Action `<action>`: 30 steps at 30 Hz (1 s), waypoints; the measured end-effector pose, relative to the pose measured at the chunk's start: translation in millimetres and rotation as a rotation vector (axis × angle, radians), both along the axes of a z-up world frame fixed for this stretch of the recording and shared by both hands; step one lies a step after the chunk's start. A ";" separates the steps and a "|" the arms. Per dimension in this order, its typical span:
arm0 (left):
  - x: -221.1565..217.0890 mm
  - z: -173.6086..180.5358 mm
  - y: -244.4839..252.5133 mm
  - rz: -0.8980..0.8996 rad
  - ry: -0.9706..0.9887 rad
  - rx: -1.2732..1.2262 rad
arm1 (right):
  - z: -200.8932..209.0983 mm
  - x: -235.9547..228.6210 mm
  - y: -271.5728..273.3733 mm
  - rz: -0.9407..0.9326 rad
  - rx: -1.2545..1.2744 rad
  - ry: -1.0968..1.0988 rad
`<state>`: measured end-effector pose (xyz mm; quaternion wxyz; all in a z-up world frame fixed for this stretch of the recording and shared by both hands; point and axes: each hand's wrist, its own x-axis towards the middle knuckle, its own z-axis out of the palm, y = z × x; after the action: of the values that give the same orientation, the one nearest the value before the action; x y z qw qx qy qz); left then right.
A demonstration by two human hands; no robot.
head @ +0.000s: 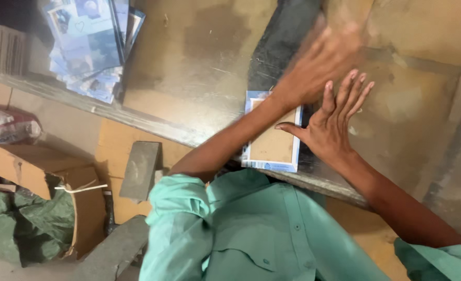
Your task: The person assembles small cards by placing a brown insert into a blue printed sleeve and pressing the edges to secure it. They repeat this process for multiple cards, stacking the finished ones on the table.
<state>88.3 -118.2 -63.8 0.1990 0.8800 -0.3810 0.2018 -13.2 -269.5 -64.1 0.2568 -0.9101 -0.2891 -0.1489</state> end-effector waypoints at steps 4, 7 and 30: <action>-12.0 21.5 -11.7 -0.062 0.179 -0.234 | 5.8 2.1 2.3 -0.044 -0.027 0.027; -11.2 52.2 13.7 0.071 0.505 -0.594 | 16.2 0.7 5.3 -0.013 -0.028 0.038; -130.9 154.1 394.9 1.354 -0.516 0.276 | 81.4 -1.7 18.9 0.207 0.345 0.069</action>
<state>-42.5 276.7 90.3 -0.1777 0.8642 0.1889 0.4312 -14.9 -250.7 17.3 0.4323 -0.8228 -0.3422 -0.1377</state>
